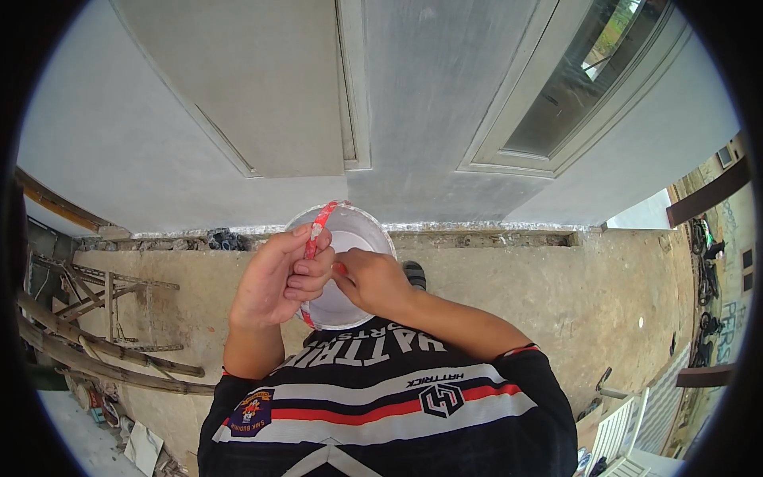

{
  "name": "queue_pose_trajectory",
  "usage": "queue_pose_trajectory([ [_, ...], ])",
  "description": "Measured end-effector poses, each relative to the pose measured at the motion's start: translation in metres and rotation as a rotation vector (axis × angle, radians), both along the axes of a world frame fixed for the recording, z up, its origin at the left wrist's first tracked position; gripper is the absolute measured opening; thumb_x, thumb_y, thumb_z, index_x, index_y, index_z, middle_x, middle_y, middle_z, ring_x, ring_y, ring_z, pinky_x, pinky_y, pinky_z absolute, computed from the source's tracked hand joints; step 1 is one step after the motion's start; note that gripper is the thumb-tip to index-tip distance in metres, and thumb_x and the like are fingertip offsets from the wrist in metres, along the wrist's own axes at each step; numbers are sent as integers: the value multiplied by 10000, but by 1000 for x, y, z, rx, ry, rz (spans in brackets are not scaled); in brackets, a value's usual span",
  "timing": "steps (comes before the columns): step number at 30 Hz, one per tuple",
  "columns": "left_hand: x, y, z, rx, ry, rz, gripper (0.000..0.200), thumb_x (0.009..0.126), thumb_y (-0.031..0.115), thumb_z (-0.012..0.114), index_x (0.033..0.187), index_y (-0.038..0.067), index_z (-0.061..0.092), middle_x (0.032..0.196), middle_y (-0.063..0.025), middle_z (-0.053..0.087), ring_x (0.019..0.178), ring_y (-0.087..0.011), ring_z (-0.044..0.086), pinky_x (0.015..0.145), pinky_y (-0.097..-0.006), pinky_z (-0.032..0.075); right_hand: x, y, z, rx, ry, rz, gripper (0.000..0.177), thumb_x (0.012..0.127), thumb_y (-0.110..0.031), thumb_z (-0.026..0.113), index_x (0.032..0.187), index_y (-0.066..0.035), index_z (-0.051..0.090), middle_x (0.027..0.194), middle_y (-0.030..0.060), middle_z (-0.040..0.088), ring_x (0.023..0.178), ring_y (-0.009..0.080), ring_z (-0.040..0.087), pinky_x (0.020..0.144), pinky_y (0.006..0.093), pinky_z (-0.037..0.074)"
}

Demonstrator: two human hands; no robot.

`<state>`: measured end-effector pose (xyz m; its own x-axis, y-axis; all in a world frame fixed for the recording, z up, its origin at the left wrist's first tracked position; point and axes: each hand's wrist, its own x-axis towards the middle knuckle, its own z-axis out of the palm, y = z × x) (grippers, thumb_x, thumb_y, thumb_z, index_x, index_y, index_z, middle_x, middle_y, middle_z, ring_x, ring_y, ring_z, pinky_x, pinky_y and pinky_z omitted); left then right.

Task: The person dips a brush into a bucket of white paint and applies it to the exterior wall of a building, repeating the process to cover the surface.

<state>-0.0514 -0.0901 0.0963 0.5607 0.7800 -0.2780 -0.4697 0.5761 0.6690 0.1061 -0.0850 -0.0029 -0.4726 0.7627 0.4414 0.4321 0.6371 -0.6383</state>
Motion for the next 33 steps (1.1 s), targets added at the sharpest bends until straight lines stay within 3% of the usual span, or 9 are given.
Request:
queue_pose_trajectory([
  [7,0,1,0,-16,3,16,189,896,273,454,812,104,433,609,51,322,457,-7,233,370,-153,178,-4,-3,1,171,-78,-17,117,744,-123,606,792,-22,571,666,110,531,591,297,562,537,377,460],
  [10,-1,1,-2,43,0,-24,225,909,293,399,872,85,475,616,55,305,472,-21,227,380,-145,192,-2,0,6,-144,53,-63,113,709,-101,615,772,-25,560,676,94,532,621,277,569,540,376,469],
  [13,0,3,-1,5,-6,-12,195,896,268,449,784,112,414,610,54,322,457,-6,233,370,-154,177,-3,5,1,-23,-14,-33,102,705,-88,615,750,-23,551,672,98,531,616,278,567,538,375,471],
  [17,2,4,-1,20,9,-18,190,899,269,435,803,105,427,611,55,316,460,-10,230,370,-152,178,-6,3,-1,156,-47,-43,93,747,-93,600,751,-17,546,653,124,524,574,300,556,527,376,457],
  [20,1,4,-3,36,8,-25,201,901,272,416,852,84,469,611,53,309,464,-19,226,371,-149,184,-3,10,7,-209,99,-78,94,729,-90,609,765,-25,552,677,106,527,608,277,566,530,370,469],
  [27,2,7,-3,38,29,-20,200,900,274,418,846,86,460,608,52,309,463,-18,227,371,-148,183,-2,8,7,191,-106,-100,107,757,-91,589,812,-10,546,686,121,531,576,301,559,527,385,458],
  [30,4,7,-5,38,44,-23,195,900,270,417,840,88,457,606,54,308,464,-17,227,371,-147,182,3,14,11,-143,86,-91,99,725,-80,594,795,-27,547,685,97,518,605,271,563,529,368,470],
  [33,5,9,-5,28,45,-28,190,899,266,418,839,89,456,606,55,308,464,-17,228,371,-148,182,1,15,10,49,-72,-91,94,722,-75,594,779,-26,537,681,97,514,597,260,564,526,361,469],
])
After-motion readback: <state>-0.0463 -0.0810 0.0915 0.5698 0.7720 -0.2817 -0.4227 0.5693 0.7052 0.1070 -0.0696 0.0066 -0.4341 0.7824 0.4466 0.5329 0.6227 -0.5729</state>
